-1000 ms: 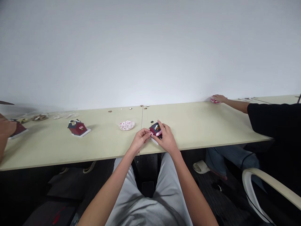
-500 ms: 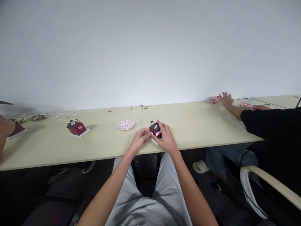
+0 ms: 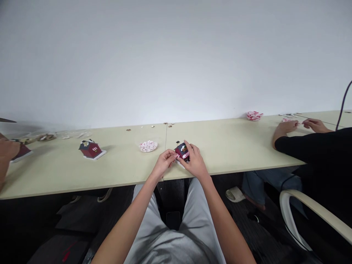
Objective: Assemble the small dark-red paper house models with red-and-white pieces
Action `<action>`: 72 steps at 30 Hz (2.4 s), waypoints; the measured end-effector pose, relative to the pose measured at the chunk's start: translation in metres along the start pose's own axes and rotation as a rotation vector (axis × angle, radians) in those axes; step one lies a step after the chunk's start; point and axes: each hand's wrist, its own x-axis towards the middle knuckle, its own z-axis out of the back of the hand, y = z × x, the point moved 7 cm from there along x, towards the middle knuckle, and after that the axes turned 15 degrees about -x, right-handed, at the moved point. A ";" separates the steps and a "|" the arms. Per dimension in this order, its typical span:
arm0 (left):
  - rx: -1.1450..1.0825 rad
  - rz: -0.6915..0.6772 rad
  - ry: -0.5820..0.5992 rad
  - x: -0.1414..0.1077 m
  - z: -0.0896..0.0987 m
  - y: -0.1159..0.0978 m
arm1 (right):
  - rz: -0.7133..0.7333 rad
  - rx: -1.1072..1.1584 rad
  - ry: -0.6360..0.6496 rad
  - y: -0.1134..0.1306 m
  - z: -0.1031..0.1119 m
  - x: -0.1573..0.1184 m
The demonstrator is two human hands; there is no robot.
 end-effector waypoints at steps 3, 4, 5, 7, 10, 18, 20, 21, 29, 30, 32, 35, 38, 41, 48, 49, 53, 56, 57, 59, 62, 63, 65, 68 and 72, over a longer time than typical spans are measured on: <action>0.004 -0.002 -0.008 0.000 0.000 0.000 | -0.005 0.000 0.000 0.000 0.001 0.000; 0.002 -0.001 -0.009 0.000 0.000 0.000 | -0.007 -0.003 -0.001 0.001 0.001 0.001; -0.002 0.004 -0.010 0.000 -0.001 0.000 | -0.010 -0.005 -0.002 0.001 0.001 0.001; -0.010 0.021 -0.015 0.000 -0.001 0.001 | -0.018 -0.006 -0.006 0.000 0.002 0.000; 0.003 0.032 -0.004 0.000 -0.002 0.002 | -0.018 -0.001 -0.013 0.000 0.003 0.000; 0.023 0.022 0.022 0.001 -0.002 0.004 | -0.017 -0.001 -0.017 0.001 0.004 0.001; 0.020 0.024 0.021 0.001 -0.002 0.004 | -0.017 -0.001 -0.015 0.001 0.003 0.000; 0.019 0.022 0.021 0.001 -0.002 0.004 | -0.017 -0.001 -0.015 0.001 0.003 0.000; 0.009 0.013 0.018 0.000 -0.001 0.003 | -0.011 0.007 -0.017 0.001 0.003 0.000; 0.008 0.011 0.018 0.000 -0.001 0.004 | -0.011 0.008 -0.016 0.001 0.003 0.000; 0.007 0.008 0.021 0.000 -0.001 0.003 | -0.011 0.009 -0.015 0.001 0.003 0.000; 0.009 0.006 0.023 0.000 -0.002 0.003 | -0.012 0.009 -0.013 0.002 0.004 0.000; 0.019 0.005 0.029 -0.001 -0.003 0.002 | -0.014 0.012 -0.012 0.002 0.004 0.000; 0.034 0.007 0.034 -0.001 -0.004 0.001 | -0.014 0.018 -0.006 0.001 0.003 0.000; 0.037 0.021 0.033 -0.002 -0.005 0.001 | -0.024 0.022 -0.007 -0.001 0.002 0.000; 0.036 0.022 0.031 -0.001 -0.005 0.001 | -0.024 0.023 -0.009 -0.001 0.002 0.000; 0.025 0.028 0.030 -0.001 -0.004 0.001 | -0.022 0.026 -0.012 -0.002 0.001 0.000; 0.021 0.025 0.029 -0.001 -0.005 0.000 | -0.018 0.024 -0.020 -0.003 0.000 0.000; 0.021 0.027 0.028 -0.001 -0.005 0.000 | -0.018 0.024 -0.021 -0.004 0.000 0.000; 0.021 0.029 0.023 -0.002 -0.005 0.000 | -0.015 0.026 -0.022 -0.004 0.000 0.000; 0.032 0.024 0.026 -0.003 -0.006 -0.001 | -0.007 0.032 -0.015 -0.004 -0.001 0.000; 0.039 0.022 0.032 -0.003 -0.007 -0.001 | -0.006 0.032 -0.013 -0.004 -0.001 0.000; 0.059 0.023 0.041 -0.004 -0.008 -0.001 | -0.004 0.030 -0.011 -0.005 -0.002 0.000; 0.072 0.020 0.041 -0.004 -0.010 -0.003 | -0.003 0.028 -0.011 -0.006 -0.003 -0.001; 0.075 0.008 0.046 -0.006 -0.013 -0.006 | -0.003 0.027 -0.003 -0.007 -0.005 0.000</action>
